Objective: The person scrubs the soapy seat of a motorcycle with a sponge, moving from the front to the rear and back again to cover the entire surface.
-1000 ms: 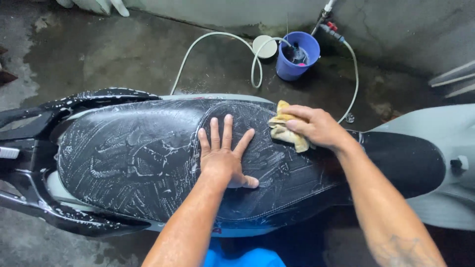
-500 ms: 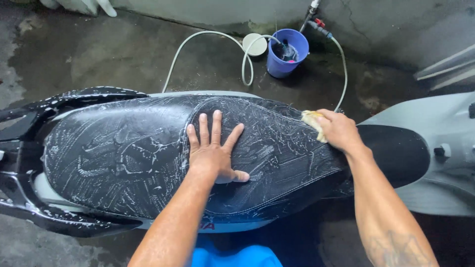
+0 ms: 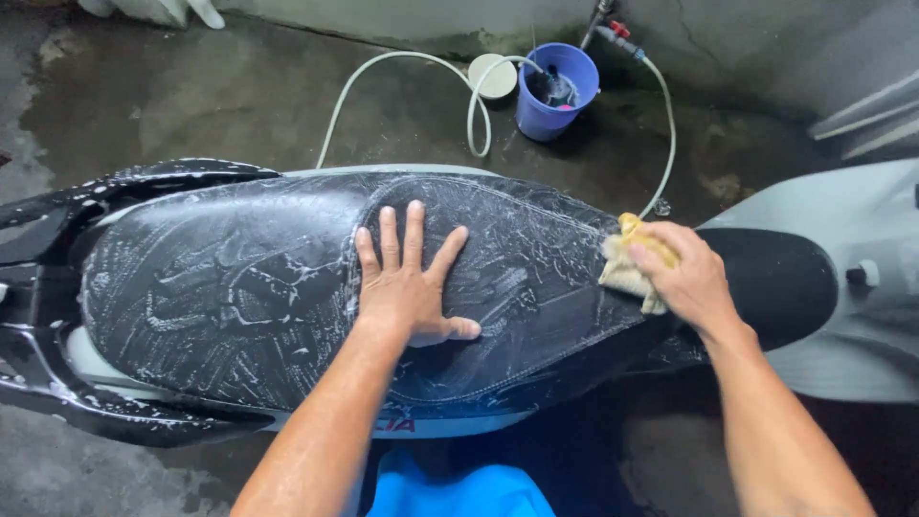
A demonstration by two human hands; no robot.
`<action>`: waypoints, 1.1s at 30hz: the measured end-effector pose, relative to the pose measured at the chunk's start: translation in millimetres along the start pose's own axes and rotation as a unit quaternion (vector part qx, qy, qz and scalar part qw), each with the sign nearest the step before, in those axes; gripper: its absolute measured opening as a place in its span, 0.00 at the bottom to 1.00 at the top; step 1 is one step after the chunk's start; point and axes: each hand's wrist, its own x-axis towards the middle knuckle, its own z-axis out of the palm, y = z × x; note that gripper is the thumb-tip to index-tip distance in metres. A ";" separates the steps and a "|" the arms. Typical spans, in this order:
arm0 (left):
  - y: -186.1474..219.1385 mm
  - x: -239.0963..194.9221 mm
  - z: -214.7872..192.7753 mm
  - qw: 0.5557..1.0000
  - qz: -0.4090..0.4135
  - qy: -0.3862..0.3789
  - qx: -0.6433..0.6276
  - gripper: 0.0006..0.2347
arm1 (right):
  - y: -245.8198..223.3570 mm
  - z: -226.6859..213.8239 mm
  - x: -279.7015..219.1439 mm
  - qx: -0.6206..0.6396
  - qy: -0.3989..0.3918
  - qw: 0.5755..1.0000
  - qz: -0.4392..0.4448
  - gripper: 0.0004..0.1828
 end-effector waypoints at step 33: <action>116.0 5.5 28.7 0.993 0.039 -0.100 -0.051 0.28 | 88.6 69.9 -26.3 0.168 0.212 0.874 0.404 0.20</action>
